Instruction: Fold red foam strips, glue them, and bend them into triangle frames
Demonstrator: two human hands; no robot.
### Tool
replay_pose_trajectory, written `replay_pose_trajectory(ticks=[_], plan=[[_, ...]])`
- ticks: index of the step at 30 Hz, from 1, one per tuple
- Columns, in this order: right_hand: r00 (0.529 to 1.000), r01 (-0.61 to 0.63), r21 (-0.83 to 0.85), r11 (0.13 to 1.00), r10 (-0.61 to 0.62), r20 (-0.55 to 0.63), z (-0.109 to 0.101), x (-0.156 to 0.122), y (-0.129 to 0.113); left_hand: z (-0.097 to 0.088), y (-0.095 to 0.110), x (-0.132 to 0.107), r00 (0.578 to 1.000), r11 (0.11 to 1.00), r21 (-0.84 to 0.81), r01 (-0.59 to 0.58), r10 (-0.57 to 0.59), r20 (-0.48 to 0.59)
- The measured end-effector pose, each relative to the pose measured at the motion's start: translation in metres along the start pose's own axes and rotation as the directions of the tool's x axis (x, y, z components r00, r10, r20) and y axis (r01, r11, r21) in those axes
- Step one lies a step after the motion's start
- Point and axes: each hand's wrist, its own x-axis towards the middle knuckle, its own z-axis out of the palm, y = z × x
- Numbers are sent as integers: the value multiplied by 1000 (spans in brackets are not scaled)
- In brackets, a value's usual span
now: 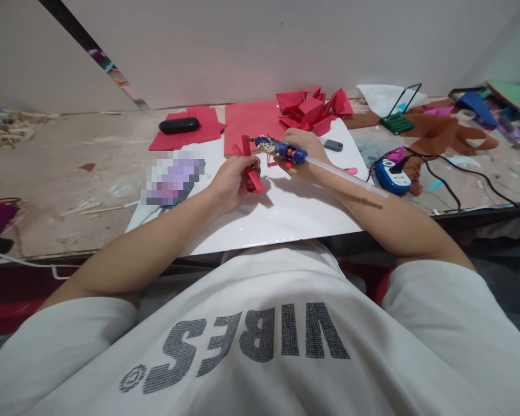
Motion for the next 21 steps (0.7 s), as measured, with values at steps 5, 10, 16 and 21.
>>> replay_pose_trajectory(ticks=[5, 10, 16, 21], plan=[[996, -39, -233, 972, 55, 64, -9, 4, -8, -3, -1, 4, 999, 998, 40, -40, 41, -22], [982, -127, -485, 866, 180, 64, -42, 10, -7, -3, 6, 3, 999, 1000, -4, 26, -26, -21], [890, -380, -676, 631, 448, -82, -101, 6, 24, -4, 11, 2, 999, 999, -16, 35, -35, 12], [653, -602, -727, 330, 728, -210, -131, 0, 47, -2, 10, 1, 1000, 1000, -8, 4, -4, 31]])
